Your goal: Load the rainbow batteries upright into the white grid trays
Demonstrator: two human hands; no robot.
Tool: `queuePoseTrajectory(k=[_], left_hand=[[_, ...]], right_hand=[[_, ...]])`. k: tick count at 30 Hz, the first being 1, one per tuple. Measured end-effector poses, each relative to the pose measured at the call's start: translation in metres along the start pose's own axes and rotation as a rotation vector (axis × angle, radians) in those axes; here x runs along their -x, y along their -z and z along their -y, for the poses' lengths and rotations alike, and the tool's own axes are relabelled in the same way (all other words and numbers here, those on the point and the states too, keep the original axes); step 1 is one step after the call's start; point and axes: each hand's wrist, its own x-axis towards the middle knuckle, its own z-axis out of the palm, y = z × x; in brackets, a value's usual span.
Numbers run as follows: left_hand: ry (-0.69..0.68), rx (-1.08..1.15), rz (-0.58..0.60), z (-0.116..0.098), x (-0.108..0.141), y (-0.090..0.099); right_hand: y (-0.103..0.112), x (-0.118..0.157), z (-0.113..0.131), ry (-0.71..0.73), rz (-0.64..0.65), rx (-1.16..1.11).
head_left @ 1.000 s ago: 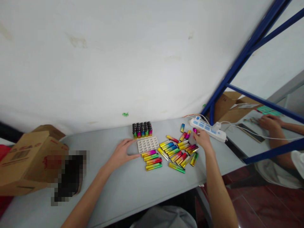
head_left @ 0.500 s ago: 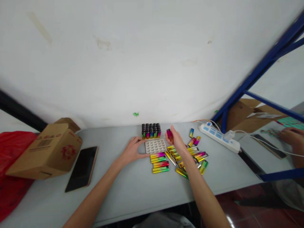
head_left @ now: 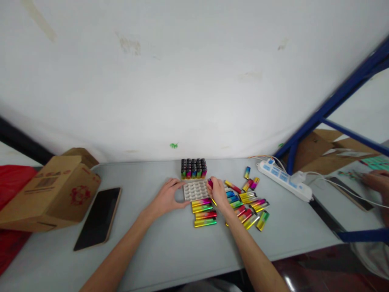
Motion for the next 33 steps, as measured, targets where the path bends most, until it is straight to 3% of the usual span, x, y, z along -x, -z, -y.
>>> queuePoseTrajectory(k=[5,8,23,28,33], left_hand=[[-0.005,-0.005,0.004,-0.001,0.003,0.001],[-0.003,-0.002,-0.002,-0.003,0.003,0.002],[0.000,0.067,-0.043,0.004,0.006,-0.003],[-0.002,0.068,-0.039,0.007,0.006,-0.005],[0.006,0.042,-0.042,0.008,0.007,-0.007]], right_hand=[[-0.001,0.001,0.010,-0.240,-0.094,-0.218],[0.000,0.001,0.013,-0.272,-0.137,-0.246],[0.008,0.010,0.019,0.253,0.006,0.053],[0.004,0.002,0.031,0.314,-0.039,0.123],[-0.013,-0.009,0.032,0.352,0.000,0.207]])
